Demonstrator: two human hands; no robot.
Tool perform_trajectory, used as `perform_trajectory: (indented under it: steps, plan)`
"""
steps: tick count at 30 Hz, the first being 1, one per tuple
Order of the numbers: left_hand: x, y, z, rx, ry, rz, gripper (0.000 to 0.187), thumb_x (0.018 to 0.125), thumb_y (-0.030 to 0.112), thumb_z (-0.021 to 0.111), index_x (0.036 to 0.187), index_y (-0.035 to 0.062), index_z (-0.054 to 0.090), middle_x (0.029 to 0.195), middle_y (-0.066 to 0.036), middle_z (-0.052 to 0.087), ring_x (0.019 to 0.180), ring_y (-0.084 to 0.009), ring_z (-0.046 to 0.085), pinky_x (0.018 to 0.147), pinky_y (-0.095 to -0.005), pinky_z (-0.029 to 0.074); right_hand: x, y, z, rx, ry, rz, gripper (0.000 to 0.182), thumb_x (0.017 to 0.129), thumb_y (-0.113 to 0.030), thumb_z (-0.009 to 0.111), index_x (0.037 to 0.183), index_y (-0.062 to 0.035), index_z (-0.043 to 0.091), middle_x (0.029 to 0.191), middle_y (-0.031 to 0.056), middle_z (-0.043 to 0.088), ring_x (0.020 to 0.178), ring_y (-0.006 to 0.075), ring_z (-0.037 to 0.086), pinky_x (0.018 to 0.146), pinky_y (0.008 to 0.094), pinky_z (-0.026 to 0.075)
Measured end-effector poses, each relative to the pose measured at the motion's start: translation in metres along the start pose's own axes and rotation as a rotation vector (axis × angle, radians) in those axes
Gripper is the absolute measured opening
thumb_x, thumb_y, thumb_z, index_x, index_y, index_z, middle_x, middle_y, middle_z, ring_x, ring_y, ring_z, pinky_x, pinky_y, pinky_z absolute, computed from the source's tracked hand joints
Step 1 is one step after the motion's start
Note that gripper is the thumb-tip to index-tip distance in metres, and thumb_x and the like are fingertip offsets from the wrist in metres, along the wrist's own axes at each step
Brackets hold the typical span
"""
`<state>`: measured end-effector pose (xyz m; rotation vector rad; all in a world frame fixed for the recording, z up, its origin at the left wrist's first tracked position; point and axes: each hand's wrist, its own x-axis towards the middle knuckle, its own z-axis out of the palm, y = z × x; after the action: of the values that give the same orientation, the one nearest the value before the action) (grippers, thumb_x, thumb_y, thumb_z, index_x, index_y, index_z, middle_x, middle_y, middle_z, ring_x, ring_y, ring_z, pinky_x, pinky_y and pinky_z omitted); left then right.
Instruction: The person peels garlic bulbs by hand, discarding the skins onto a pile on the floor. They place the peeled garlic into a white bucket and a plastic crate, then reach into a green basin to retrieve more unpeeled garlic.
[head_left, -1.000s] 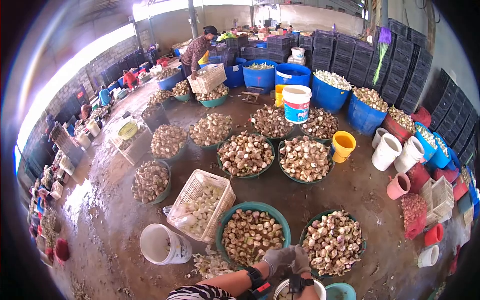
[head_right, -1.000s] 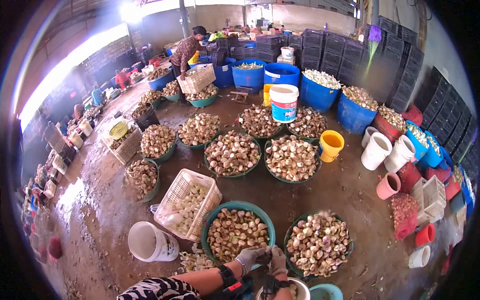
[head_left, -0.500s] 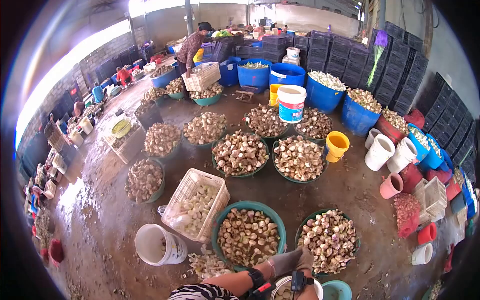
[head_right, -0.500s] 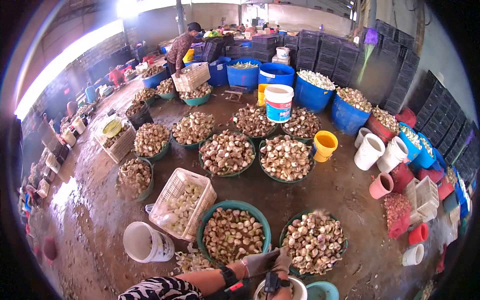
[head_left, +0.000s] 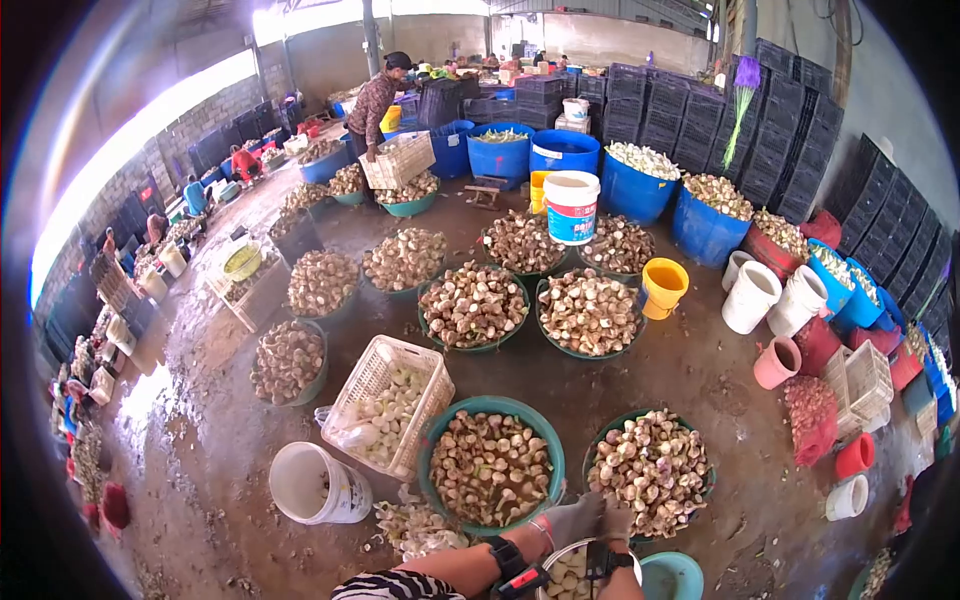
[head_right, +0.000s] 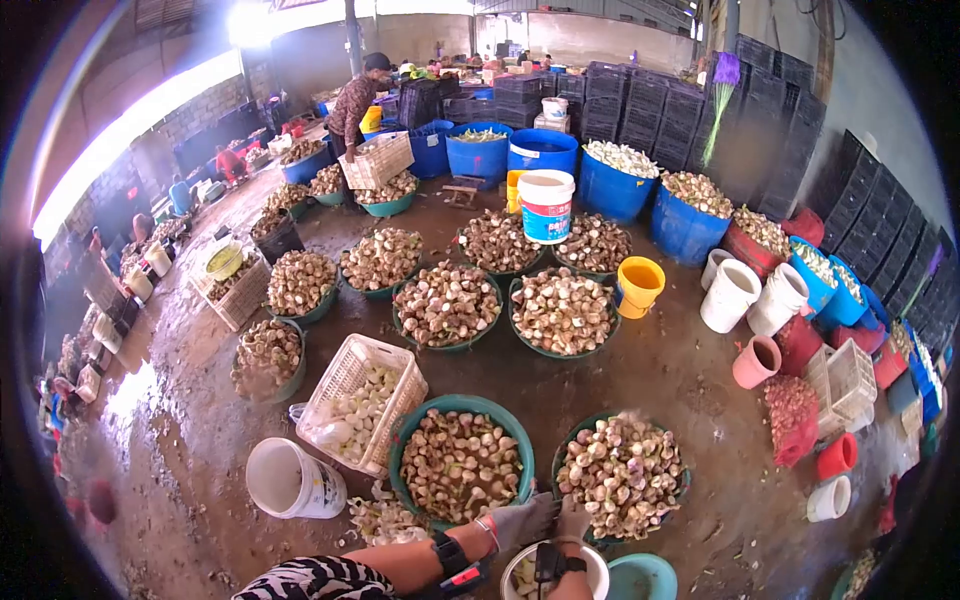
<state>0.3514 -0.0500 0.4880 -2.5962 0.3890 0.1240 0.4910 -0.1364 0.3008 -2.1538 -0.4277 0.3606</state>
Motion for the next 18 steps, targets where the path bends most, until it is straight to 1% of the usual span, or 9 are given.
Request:
perform_trajectory:
  steps: [3, 5, 8, 10, 12, 14, 16, 17, 18]
  plan:
    - [0.038, 0.056, 0.057, 0.102, 0.022, 0.008, 0.036, 0.084, 0.024, 0.045, 0.11, 0.0006, 0.055, 0.113, -0.012, 0.054, 0.107, -0.0299, 0.049, 0.09, -0.0406, 0.037, -0.008, 0.001, -0.019, 0.019, 0.129, -0.108, 0.042, 0.085, -0.034, 0.052, 0.076, 0.0058, 0.064, 0.07, 0.0246, 0.061, 0.067, 0.04, 0.058, 0.06, 0.0443, 0.045]
    - [0.039, 0.064, 0.039, 0.597, 0.067, -0.09, 0.037, 0.088, 0.027, 0.045, 0.111, 0.0007, 0.057, 0.106, -0.009, 0.059, 0.102, -0.0245, 0.052, 0.086, -0.0366, 0.04, 0.002, 0.032, -0.018, 0.019, 0.158, -0.002, 0.042, 0.085, -0.034, 0.051, 0.076, 0.0049, 0.064, 0.072, 0.0249, 0.061, 0.068, 0.0398, 0.059, 0.061, 0.0438, 0.046]
    - [0.024, 0.08, -0.029, 2.997, -0.405, 0.88, 0.037, 0.092, 0.029, 0.042, 0.115, 0.0023, 0.054, 0.108, -0.009, 0.058, 0.101, -0.0198, 0.053, 0.084, -0.0315, 0.041, 0.013, 0.076, -0.047, -0.471, 0.067, -0.209, 0.039, 0.087, -0.033, 0.048, 0.082, 0.0034, 0.063, 0.08, 0.0246, 0.062, 0.071, 0.0377, 0.061, 0.062, 0.0426, 0.048]
    - [0.002, 0.086, -0.026, 2.924, -0.294, 0.405, 0.039, 0.092, 0.024, 0.046, 0.124, 0.0013, 0.046, 0.122, -0.01, 0.051, 0.104, -0.0179, 0.053, 0.088, -0.0263, 0.042, 0.043, 0.141, -0.064, -0.092, 0.111, 0.327, 0.033, 0.085, -0.029, 0.049, 0.081, 0.0005, 0.062, 0.077, 0.019, 0.063, 0.063, 0.0336, 0.061, 0.055, 0.0422, 0.048]
    - [-0.02, 0.07, -0.043, 3.215, -0.264, 0.66, 0.05, 0.091, 0.023, 0.048, 0.133, 0.0012, 0.032, 0.132, -0.011, 0.042, 0.122, -0.0251, 0.038, 0.098, -0.0379, 0.035, 0.051, 0.153, -0.059, -0.052, -0.154, 0.043, 0.032, 0.084, -0.029, 0.051, 0.083, 0.0013, 0.062, 0.077, 0.0173, 0.063, 0.061, 0.0317, 0.061, 0.056, 0.0402, 0.049]
    - [-0.005, 0.06, -0.074, 3.123, -0.305, 1.307, 0.049, 0.091, 0.03, 0.049, 0.133, 0.0076, 0.035, 0.134, -0.008, 0.039, 0.125, -0.0235, 0.034, 0.095, -0.0431, 0.035, 0.03, 0.121, -0.084, 0.191, -0.261, -0.022, 0.026, 0.083, -0.026, 0.055, 0.087, -0.0003, 0.059, 0.076, 0.0118, 0.061, 0.063, 0.0257, 0.059, 0.059, 0.0356, 0.049]
    - [0.031, 0.079, -0.045, 3.134, -0.31, 1.476, 0.048, 0.089, 0.035, 0.053, 0.13, 0.0122, 0.042, 0.133, -0.006, 0.039, 0.124, -0.0214, 0.033, 0.095, -0.0459, 0.034, -0.021, 0.034, -0.12, 0.665, -0.213, 0.077, 0.021, 0.083, -0.02, 0.061, 0.095, -0.0041, 0.053, 0.074, 0.0023, 0.058, 0.068, 0.0158, 0.056, 0.062, 0.0285, 0.049]
    - [0.049, 0.091, -0.037, 3.103, -0.284, 1.455, 0.046, 0.087, 0.034, 0.055, 0.127, 0.0131, 0.045, 0.124, -0.003, 0.047, 0.115, -0.0178, 0.041, 0.09, -0.0437, 0.037, -0.049, -0.007, -0.135, 0.751, -0.258, 0.026, 0.022, 0.083, -0.024, 0.062, 0.091, -0.0038, 0.059, 0.077, 0.0016, 0.06, 0.07, 0.0133, 0.057, 0.062, 0.0271, 0.049]
    - [0.066, 0.102, -0.028, 3.067, -0.275, 1.439, 0.045, 0.086, 0.033, 0.057, 0.125, 0.0139, 0.048, 0.115, 0.0, 0.054, 0.106, -0.0142, 0.049, 0.086, -0.0414, 0.04, -0.058, -0.013, -0.135, 0.81, -0.444, 0.05, 0.022, 0.085, -0.024, 0.06, 0.09, -0.0024, 0.063, 0.083, 0.0036, 0.062, 0.072, 0.0127, 0.058, 0.063, 0.0269, 0.049]
